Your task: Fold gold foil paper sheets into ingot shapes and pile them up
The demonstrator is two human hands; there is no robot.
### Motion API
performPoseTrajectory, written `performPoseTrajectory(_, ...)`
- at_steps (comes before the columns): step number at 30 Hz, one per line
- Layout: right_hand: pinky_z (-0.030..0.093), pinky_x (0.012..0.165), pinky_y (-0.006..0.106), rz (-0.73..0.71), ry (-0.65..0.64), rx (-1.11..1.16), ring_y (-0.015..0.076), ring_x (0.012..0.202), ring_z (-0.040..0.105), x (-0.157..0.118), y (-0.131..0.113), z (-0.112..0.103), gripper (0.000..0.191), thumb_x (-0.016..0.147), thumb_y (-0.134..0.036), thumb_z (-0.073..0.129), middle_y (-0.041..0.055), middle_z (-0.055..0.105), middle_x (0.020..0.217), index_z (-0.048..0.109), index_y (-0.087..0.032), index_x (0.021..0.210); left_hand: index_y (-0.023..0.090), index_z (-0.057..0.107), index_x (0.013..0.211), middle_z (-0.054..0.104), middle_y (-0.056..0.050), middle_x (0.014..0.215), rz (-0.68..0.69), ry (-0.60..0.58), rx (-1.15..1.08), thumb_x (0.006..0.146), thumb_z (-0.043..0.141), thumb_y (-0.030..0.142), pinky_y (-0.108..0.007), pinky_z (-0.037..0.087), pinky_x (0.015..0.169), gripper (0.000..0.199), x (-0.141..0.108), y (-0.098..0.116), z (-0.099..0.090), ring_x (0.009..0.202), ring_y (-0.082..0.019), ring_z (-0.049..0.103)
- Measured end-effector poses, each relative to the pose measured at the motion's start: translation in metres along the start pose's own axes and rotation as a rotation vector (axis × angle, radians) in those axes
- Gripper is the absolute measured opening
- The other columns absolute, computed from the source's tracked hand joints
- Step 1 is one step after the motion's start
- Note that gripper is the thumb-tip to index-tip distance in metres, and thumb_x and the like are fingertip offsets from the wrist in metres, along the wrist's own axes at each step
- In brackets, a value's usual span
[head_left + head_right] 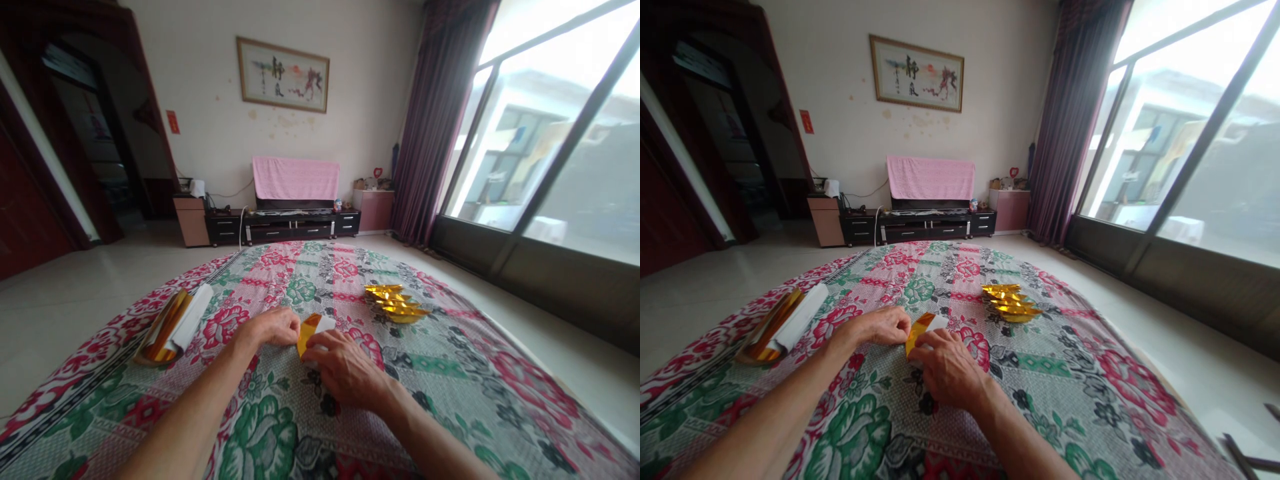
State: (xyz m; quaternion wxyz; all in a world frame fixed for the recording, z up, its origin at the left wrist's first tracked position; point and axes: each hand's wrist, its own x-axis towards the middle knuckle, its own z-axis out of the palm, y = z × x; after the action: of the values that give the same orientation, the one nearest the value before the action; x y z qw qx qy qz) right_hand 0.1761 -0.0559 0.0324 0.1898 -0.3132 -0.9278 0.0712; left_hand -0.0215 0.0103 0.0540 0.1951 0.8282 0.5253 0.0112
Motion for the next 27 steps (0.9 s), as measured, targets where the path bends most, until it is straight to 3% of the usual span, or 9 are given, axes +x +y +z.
performPoseTrajectory(5, 0.038, 0.088, 0.034, -0.003, 0.004, -0.002, 0.0176, 0.100, 0.047, 0.000, -0.001, 0.000, 0.034, 0.079, -0.011, 0.047, 0.0000, 0.057, 0.112, 0.058, -0.028, 0.106, 0.014, 0.067, 0.058, 0.048, 0.001, 0.047, -0.068, -0.011, 0.071, 0.056, 0.050, 0.021, -0.021, 0.023, 0.040, 0.018, 0.005, 0.007, -0.001, 0.043, -0.008, 0.037)
performPoseTrajectory(15, 0.038, 0.089, 0.034, 0.004, -0.003, -0.015, 0.0166, 0.101, 0.046, -0.001, 0.000, 0.000, 0.034, 0.079, -0.012, 0.048, -0.0010, 0.056, 0.113, 0.058, -0.029, 0.107, 0.013, 0.067, 0.060, 0.053, -0.001, 0.048, -0.131, 0.022, 0.101, 0.055, 0.054, 0.021, -0.022, 0.029, 0.044, 0.016, 0.006, 0.009, 0.001, 0.046, -0.010, 0.043)
performPoseTrajectory(27, 0.038, 0.089, 0.035, -0.001, -0.002, 0.001, 0.0177, 0.101, 0.047, -0.001, 0.000, -0.001, 0.037, 0.077, -0.010, 0.048, 0.0010, 0.056, 0.113, 0.058, -0.028, 0.108, 0.016, 0.068, 0.074, 0.062, 0.000, 0.066, -0.095, 0.093, -0.168, 0.056, 0.053, 0.015, -0.020, 0.033, 0.049, 0.023, -0.005, 0.000, 0.005, 0.059, -0.012, 0.052)
